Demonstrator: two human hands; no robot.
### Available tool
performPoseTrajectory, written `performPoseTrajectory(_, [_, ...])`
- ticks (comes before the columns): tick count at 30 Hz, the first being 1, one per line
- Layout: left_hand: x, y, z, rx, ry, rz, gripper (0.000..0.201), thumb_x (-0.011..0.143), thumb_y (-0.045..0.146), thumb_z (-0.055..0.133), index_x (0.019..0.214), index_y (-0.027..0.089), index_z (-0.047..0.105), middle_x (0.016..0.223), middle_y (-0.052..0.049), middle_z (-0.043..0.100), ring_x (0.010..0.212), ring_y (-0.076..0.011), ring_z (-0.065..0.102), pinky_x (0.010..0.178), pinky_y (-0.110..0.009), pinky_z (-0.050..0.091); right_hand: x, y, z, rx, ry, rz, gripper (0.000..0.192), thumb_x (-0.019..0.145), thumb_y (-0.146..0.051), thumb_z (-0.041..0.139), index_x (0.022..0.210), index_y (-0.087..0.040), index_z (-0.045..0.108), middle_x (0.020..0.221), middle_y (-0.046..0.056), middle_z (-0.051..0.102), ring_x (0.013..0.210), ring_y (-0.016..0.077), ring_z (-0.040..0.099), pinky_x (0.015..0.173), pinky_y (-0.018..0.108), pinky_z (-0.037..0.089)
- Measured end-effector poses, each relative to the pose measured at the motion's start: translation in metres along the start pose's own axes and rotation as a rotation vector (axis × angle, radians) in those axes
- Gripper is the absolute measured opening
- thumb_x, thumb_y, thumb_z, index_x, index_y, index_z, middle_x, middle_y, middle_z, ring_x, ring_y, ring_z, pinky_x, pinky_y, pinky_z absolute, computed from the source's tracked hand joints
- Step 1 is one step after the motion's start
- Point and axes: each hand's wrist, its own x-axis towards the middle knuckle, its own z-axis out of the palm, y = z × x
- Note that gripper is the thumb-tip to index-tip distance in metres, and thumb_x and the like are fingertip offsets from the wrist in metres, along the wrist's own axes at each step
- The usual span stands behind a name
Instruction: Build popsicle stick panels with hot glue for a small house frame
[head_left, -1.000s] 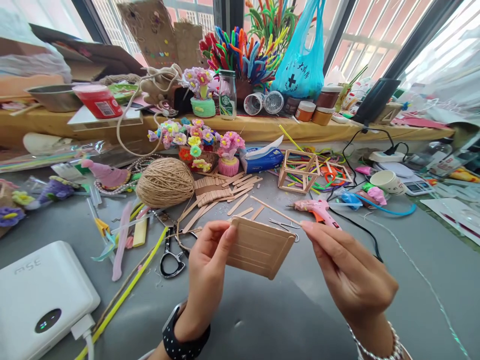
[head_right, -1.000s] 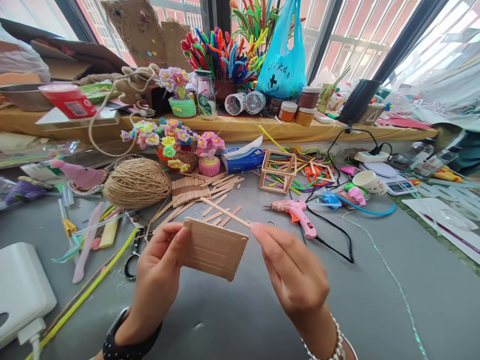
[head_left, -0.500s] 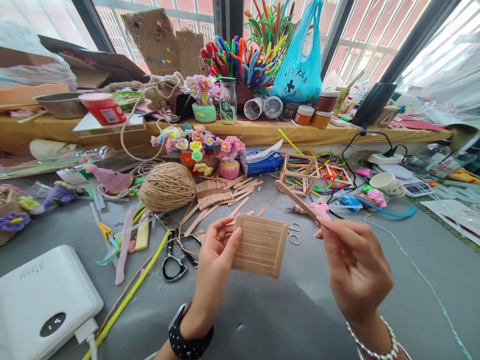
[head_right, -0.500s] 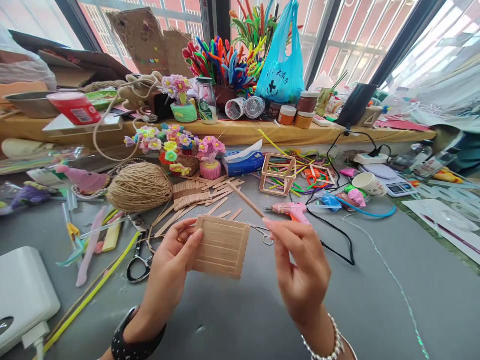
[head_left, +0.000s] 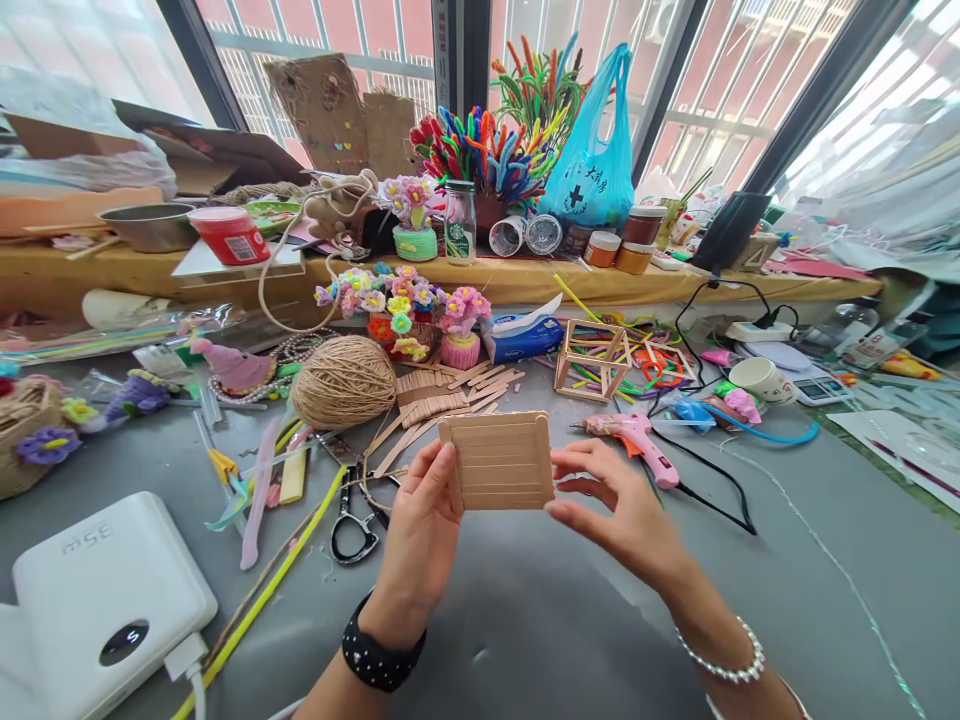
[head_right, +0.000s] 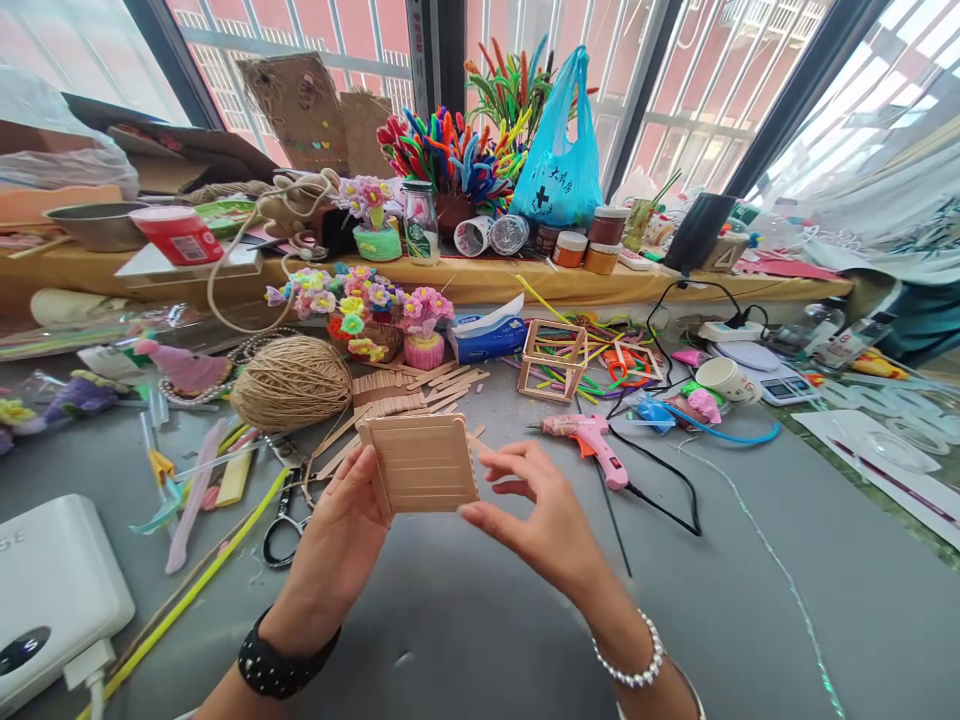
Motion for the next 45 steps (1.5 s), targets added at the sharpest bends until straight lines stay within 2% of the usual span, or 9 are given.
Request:
performPoseTrajectory(5, [0.000,-0.001,0.000,-0.037,-0.048,0.016,0.019,0.069,0.024,0.067,0.086,0.018,0.063,0.087,0.001,0.067,0.080,-0.0099,0.060,0.069,-0.017,0.048,-0.003,-0.004,0.013,-0.050,0.101,-0.027,0.014,0.074,-0.029,0.059,0.068,-0.017,0.063,0.073,0.003,0.056,0.069,0.0143,0.055,0.061,0.026,0.050])
performPoseTrajectory(10, [-0.008,-0.009,0.005,-0.071,-0.183,-0.050,0.025,0.070,0.017,0.066,0.094,0.020,0.062,0.097,0.000,0.065,0.089,-0.0105,0.059,0.077,-0.017,0.047,-0.005,-0.002,0.021,0.043,0.235,0.034,0.015,0.075,-0.030,0.058,0.067,-0.018,0.060,0.070,0.001,0.052,0.063,0.0116,0.052,0.056,0.023,0.046])
performPoseTrajectory(16, [-0.015,-0.022,0.008,-0.035,-0.245,-0.143,0.024,0.072,0.019,0.063,0.095,0.015,0.060,0.092,-0.004,0.067,0.087,-0.0148,0.061,0.077,-0.022,0.049,-0.011,-0.003,0.031,0.146,0.196,-0.028,0.010,0.073,-0.029,0.061,0.075,-0.019,0.063,0.078,0.003,0.054,0.074,0.0139,0.054,0.062,0.025,0.048])
performPoseTrajectory(22, [-0.010,-0.002,0.004,0.029,-0.262,-0.088,0.030,0.062,0.024,0.073,0.089,0.018,0.061,0.069,0.002,0.064,0.053,-0.0065,0.057,0.049,-0.013,0.047,-0.007,-0.001,0.014,0.153,0.315,-0.033,0.012,0.074,-0.031,0.060,0.072,-0.019,0.060,0.075,0.001,0.054,0.064,0.0113,0.052,0.058,0.024,0.046])
performPoseTrajectory(26, [-0.010,0.009,0.007,0.029,-0.256,-0.153,0.030,0.065,0.024,0.071,0.093,0.020,0.061,0.057,0.006,0.055,0.046,-0.0037,0.052,0.046,-0.011,0.045,-0.001,0.005,-0.001,0.148,0.386,0.018,0.015,0.072,-0.031,0.063,0.070,-0.018,0.056,0.067,0.000,0.054,0.058,0.0104,0.050,0.053,0.023,0.044])
performPoseTrajectory(31, [-0.006,0.012,0.004,0.130,-0.233,-0.298,0.040,0.073,0.020,0.064,0.111,0.025,0.053,0.069,0.003,0.058,0.045,-0.0017,0.049,0.037,-0.008,0.036,0.005,0.010,-0.013,0.189,0.488,0.012,0.015,0.069,-0.029,0.065,0.071,-0.018,0.056,0.063,-0.001,0.054,0.054,0.0097,0.050,0.049,0.023,0.043])
performPoseTrajectory(35, [-0.001,0.010,-0.001,0.155,-0.254,-0.396,0.029,0.072,0.013,0.062,0.101,0.017,0.060,0.090,-0.009,0.063,0.044,0.0007,0.042,0.037,-0.007,0.035,0.009,0.010,-0.021,0.276,0.546,-0.030,0.022,0.069,-0.026,0.065,0.090,-0.021,0.057,0.067,-0.003,0.055,0.053,0.0078,0.051,0.048,0.021,0.043])
performPoseTrajectory(40, [0.000,0.003,-0.001,0.142,-0.337,-0.532,0.017,0.072,0.015,0.063,0.088,0.009,0.065,0.099,-0.018,0.061,0.045,0.0011,0.040,0.037,-0.006,0.034,0.012,0.014,-0.029,0.258,0.466,-0.023,0.017,0.079,-0.027,0.053,0.092,-0.022,0.063,0.070,-0.001,0.058,0.058,0.0078,0.053,0.050,0.020,0.044])
performPoseTrajectory(45, [-0.003,0.004,0.001,0.160,-0.368,-0.626,0.010,0.072,0.015,0.063,0.080,0.010,0.067,0.095,-0.016,0.064,0.045,0.0003,0.043,0.038,-0.005,0.036,0.011,0.013,-0.028,0.140,0.074,-0.051,0.019,0.080,-0.026,0.051,0.092,-0.022,0.065,0.089,0.004,0.061,0.078,0.0141,0.060,0.058,0.025,0.052])
